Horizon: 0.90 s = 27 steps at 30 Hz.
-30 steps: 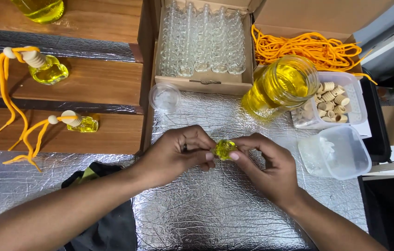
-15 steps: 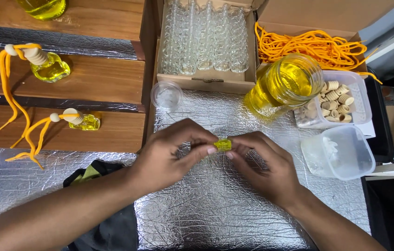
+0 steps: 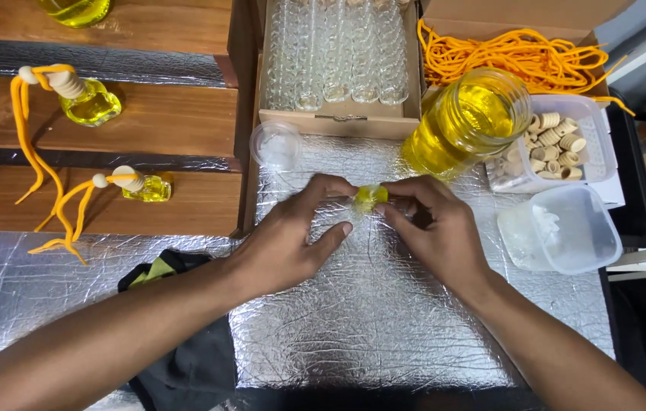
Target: Assembling decorative perfume bottle caps by threading yellow cords through wooden beads and attaching them to the caps.
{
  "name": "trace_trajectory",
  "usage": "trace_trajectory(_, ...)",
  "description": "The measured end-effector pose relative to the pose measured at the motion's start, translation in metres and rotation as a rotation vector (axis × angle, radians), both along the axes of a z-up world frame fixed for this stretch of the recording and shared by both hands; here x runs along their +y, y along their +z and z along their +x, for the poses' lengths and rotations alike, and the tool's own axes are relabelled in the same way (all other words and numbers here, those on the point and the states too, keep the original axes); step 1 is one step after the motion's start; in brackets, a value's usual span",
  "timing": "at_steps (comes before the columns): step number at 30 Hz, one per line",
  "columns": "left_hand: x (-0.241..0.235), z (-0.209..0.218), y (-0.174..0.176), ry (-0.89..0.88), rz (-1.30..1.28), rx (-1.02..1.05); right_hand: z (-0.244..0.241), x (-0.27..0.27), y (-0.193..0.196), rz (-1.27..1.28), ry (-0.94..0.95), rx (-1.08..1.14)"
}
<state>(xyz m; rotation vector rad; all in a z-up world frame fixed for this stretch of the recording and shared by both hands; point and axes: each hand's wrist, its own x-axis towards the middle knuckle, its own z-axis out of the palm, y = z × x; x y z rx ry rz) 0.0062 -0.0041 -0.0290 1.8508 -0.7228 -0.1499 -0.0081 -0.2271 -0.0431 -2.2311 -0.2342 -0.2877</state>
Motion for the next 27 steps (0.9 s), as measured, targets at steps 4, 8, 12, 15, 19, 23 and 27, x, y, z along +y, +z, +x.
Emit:
trace_trajectory(4, 0.004, -0.002, -0.008, 0.007, 0.15, -0.117, -0.003, -0.002, 0.005, -0.005, -0.011, 0.011)
trace_trajectory(8, 0.004, -0.004, -0.001, -0.035, 0.153, -0.062, -0.007, -0.001, 0.008, 0.055, -0.011, 0.074)
trace_trajectory(12, 0.004, -0.001, -0.012, -0.004, 0.211, -0.102, -0.01, -0.003, 0.002, 0.122, -0.018, 0.11)
trace_trajectory(15, 0.006, -0.002, -0.015, 0.031, 0.172, -0.111, -0.012, 0.001, 0.003, 0.122, 0.031, 0.067)
trace_trajectory(19, 0.005, 0.0, -0.013, 0.072, 0.167, -0.112, -0.009, 0.002, 0.004, 0.109, 0.109, 0.007)
trace_trajectory(23, 0.006, 0.001, -0.015, 0.083, 0.17, -0.132, -0.01, 0.001, -0.003, 0.042, 0.179, -0.063)
trace_trajectory(27, 0.006, -0.001, -0.013, 0.081, 0.175, -0.122, -0.01, -0.005, -0.005, 0.035, 0.208, -0.072)
